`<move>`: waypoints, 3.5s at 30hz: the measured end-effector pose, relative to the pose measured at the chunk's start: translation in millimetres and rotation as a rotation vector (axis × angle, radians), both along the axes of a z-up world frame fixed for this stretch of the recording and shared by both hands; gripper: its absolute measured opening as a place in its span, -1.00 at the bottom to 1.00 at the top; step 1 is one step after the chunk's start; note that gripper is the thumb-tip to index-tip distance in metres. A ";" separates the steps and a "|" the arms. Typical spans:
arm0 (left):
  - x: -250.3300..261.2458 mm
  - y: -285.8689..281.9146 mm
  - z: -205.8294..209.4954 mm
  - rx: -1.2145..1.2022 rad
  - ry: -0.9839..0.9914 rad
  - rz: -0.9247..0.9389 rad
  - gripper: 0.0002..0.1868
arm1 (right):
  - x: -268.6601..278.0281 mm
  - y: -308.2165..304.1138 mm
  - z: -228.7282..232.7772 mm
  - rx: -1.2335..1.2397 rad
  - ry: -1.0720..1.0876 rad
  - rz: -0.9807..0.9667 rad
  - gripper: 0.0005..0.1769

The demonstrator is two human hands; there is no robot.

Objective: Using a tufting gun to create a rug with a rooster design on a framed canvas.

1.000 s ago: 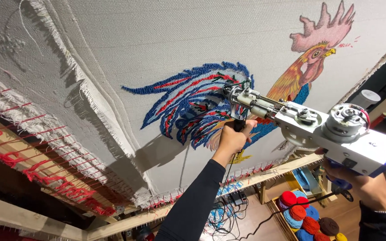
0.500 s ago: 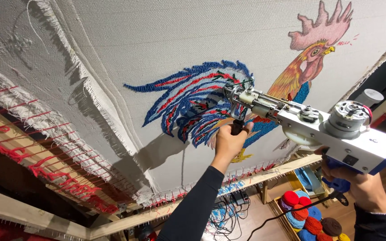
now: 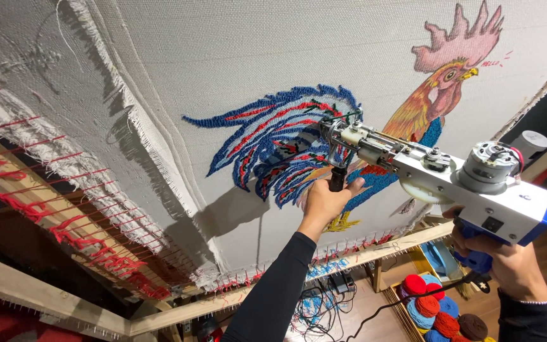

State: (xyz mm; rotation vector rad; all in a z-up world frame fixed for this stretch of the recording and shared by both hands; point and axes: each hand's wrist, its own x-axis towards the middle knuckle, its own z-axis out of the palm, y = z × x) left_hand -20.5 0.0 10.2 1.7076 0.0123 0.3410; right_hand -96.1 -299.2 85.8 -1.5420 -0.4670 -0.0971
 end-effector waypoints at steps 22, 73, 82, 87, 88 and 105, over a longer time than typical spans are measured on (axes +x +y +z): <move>86.0 13.5 -43.0 0.234 -0.034 0.049 -0.25 | -5.6 41.7 38.0 -0.845 -0.408 -0.218 -0.48; 6.2 -15.3 10.8 -0.181 0.005 -0.414 -0.51 | -23.8 -37.1 -36.2 0.233 0.082 0.065 -0.32; 3.5 -37.6 -6.7 -0.405 -0.109 -0.184 -0.57 | -15.7 -29.6 -30.1 0.183 0.080 0.057 -0.38; 3.4 -38.4 -11.9 -0.416 -0.144 -0.167 -0.64 | -7.9 -38.8 -40.3 0.173 0.105 0.047 -0.41; 4.6 -38.3 -13.1 -0.422 -0.148 -0.166 -0.67 | -5.8 -40.8 -42.4 0.170 0.101 0.064 -0.41; 4.3 -24.0 9.1 -0.351 -0.031 -0.126 -0.63 | 3.0 -19.4 -30.9 0.138 0.097 0.009 -0.44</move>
